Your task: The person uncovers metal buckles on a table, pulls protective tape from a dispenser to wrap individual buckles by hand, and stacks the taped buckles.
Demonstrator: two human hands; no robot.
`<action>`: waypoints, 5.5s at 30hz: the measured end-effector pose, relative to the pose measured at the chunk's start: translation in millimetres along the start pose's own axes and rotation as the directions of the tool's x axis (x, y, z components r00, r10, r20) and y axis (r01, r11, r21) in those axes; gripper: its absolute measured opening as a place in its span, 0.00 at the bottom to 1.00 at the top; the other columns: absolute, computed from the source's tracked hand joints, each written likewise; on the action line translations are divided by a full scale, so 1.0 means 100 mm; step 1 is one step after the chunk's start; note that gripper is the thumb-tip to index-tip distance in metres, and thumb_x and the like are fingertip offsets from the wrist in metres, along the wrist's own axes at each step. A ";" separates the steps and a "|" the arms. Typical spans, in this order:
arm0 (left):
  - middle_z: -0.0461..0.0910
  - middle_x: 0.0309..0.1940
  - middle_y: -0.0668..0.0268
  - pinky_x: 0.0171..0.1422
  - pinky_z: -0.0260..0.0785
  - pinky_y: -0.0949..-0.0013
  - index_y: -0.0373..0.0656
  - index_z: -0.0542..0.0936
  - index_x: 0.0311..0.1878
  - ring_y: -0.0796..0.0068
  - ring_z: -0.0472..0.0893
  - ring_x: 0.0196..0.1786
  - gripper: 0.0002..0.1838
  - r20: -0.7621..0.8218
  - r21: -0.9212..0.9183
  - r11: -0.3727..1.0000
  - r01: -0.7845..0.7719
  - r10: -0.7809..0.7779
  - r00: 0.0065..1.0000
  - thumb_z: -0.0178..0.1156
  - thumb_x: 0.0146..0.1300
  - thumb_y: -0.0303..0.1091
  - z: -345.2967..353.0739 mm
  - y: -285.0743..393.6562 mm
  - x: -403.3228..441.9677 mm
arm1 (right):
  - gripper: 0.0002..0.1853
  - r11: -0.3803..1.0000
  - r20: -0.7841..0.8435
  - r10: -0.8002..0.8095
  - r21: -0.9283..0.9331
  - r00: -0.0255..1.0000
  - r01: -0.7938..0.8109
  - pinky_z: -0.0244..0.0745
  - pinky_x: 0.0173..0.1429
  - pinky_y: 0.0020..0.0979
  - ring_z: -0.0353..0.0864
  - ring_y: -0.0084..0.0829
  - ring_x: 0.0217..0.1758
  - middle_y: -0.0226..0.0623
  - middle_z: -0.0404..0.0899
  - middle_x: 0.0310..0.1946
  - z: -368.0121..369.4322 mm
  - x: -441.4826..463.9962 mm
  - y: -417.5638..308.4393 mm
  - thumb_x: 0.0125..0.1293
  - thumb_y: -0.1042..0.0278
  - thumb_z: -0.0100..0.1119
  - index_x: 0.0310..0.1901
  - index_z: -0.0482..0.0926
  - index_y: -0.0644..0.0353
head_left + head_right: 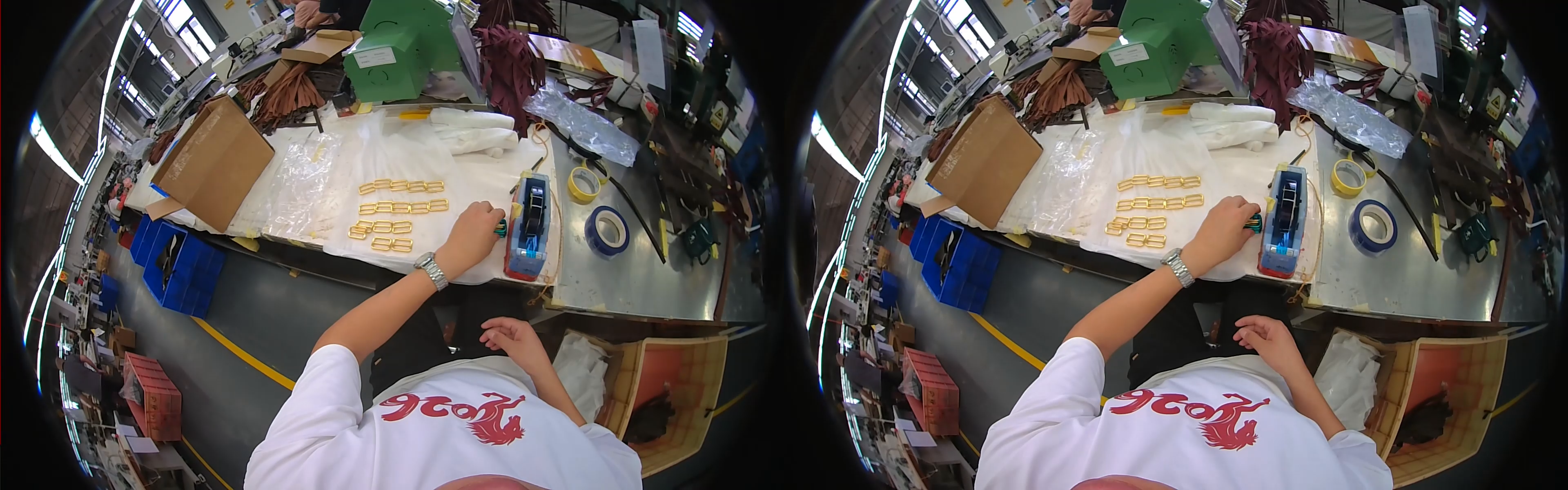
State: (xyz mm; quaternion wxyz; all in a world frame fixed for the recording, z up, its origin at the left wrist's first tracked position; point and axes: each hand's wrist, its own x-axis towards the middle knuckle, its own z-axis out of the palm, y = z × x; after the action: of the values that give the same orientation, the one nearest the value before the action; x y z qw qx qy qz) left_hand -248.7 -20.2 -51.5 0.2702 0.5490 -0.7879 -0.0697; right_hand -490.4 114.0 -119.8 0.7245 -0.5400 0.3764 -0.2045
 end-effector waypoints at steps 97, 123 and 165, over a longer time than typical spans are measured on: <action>0.84 0.36 0.72 0.46 0.77 0.74 0.38 0.87 0.51 0.83 0.81 0.36 0.08 0.522 -0.846 -0.067 0.529 -0.311 0.794 0.71 0.77 0.31 -0.72 0.31 -0.60 | 0.18 0.941 -0.350 -0.146 -0.339 0.925 0.020 0.71 0.35 0.23 0.79 0.16 0.32 0.29 0.88 0.36 -0.94 0.14 -1.65 0.79 0.54 0.69 0.56 0.92 0.62; 0.86 0.35 0.68 0.42 0.77 0.75 0.36 0.88 0.49 0.82 0.83 0.35 0.11 0.533 -0.811 0.137 0.569 -0.229 0.814 0.69 0.80 0.36 -0.96 0.82 -0.49 | 0.09 0.987 -0.191 0.012 0.157 0.982 0.019 0.74 0.28 0.20 0.82 0.17 0.25 0.43 0.96 0.44 -0.32 -0.26 -1.46 0.79 0.68 0.67 0.50 0.85 0.66; 0.87 0.39 0.73 0.42 0.73 0.78 0.34 0.86 0.63 0.86 0.81 0.37 0.21 0.644 -0.676 0.167 0.718 -0.340 0.685 0.75 0.75 0.38 -0.43 0.92 -0.65 | 0.15 0.955 -0.318 -0.100 0.237 0.943 0.181 0.83 0.36 0.23 0.89 0.20 0.33 0.36 0.94 0.38 -0.03 -0.24 -1.07 0.76 0.66 0.72 0.54 0.89 0.70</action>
State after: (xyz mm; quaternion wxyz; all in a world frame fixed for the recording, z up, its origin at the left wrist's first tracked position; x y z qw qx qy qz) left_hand -286.7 81.8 -0.3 0.3336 0.5308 -0.4001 -0.6686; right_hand -496.1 93.4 -12.1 0.7068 -0.4273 0.4125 -0.3844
